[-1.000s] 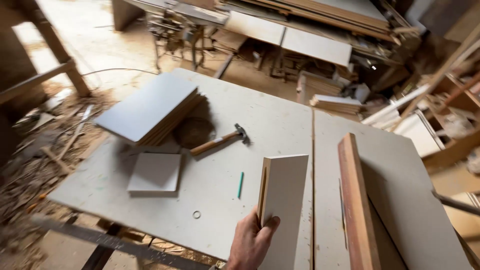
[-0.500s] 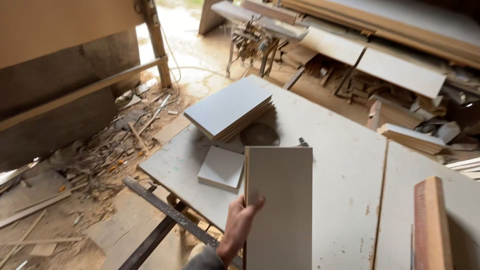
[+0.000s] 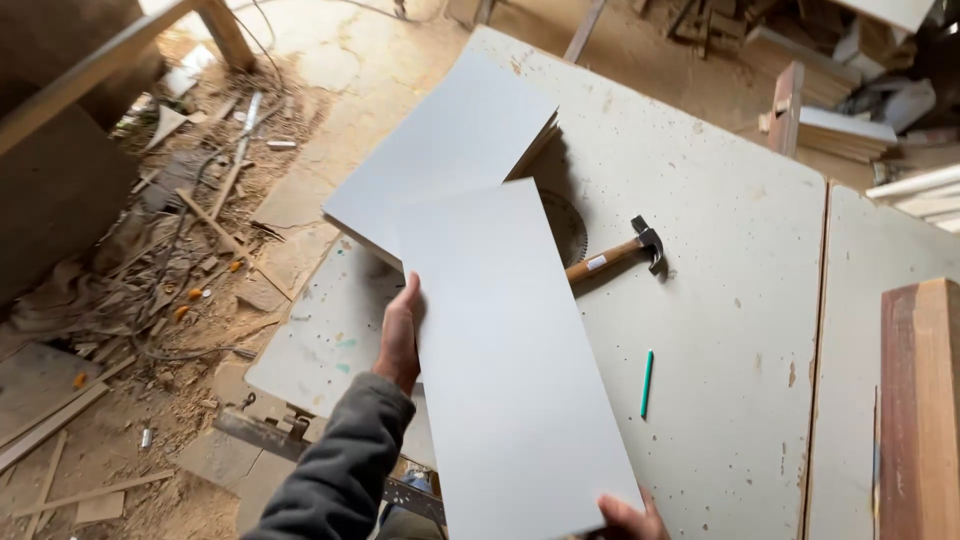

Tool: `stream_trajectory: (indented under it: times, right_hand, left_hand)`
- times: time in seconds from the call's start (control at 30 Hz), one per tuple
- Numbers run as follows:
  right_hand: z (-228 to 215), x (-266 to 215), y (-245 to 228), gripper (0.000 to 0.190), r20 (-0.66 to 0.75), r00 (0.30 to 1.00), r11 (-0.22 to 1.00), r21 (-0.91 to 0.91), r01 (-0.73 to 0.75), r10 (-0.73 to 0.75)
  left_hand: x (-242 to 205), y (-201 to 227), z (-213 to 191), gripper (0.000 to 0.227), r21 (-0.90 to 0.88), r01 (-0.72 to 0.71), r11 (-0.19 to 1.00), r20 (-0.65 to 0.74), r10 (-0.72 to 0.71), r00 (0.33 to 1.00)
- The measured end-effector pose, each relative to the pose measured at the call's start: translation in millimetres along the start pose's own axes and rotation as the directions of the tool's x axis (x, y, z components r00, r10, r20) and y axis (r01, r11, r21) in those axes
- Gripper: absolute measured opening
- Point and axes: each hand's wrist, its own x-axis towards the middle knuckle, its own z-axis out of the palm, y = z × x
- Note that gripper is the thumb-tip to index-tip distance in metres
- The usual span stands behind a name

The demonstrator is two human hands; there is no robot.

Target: The person repeatedly picks up white rectangular panels from a workbench and stacks them onto a pile on the floor. They handle the panels by hand, moving them between the two locations multiple times.

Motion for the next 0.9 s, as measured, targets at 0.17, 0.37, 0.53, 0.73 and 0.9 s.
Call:
stream_trajectory:
  times: [0.17,0.37,0.53,0.73,0.9]
  right_hand:
    - [177,60,-89,0.055,-0.034,0.999,0.992,0.120,-0.031,0.035]
    - [290,134,-91,0.026,0.095,0.994,0.929,0.370,0.020,-0.060]
    - [381,169,-94,0.021,0.086,0.993,0.866,0.500,0.023,-0.075]
    - [396,170,-69,0.048,0.228,0.974,0.946,0.315,-0.075,0.001]
    - [331,125,-35,0.069,0.494,0.795,0.927,-0.301,-0.224,0.353]
  left_hand:
    - [47,36,-5,0.081,-0.037,0.043,0.998,0.141,-0.037,0.989]
    - [30,49,-51,0.097,-0.389,0.132,0.912,0.348,0.013,0.937]
    - [23,44,-62,0.104,-0.589,0.060,0.806,0.370,0.203,0.907]
    - [89,55,-94,0.034,0.352,-0.080,0.933,-0.045,0.102,0.994]
    - [124,89,-104,0.026,0.292,-0.043,0.955,-0.024,0.052,0.998]
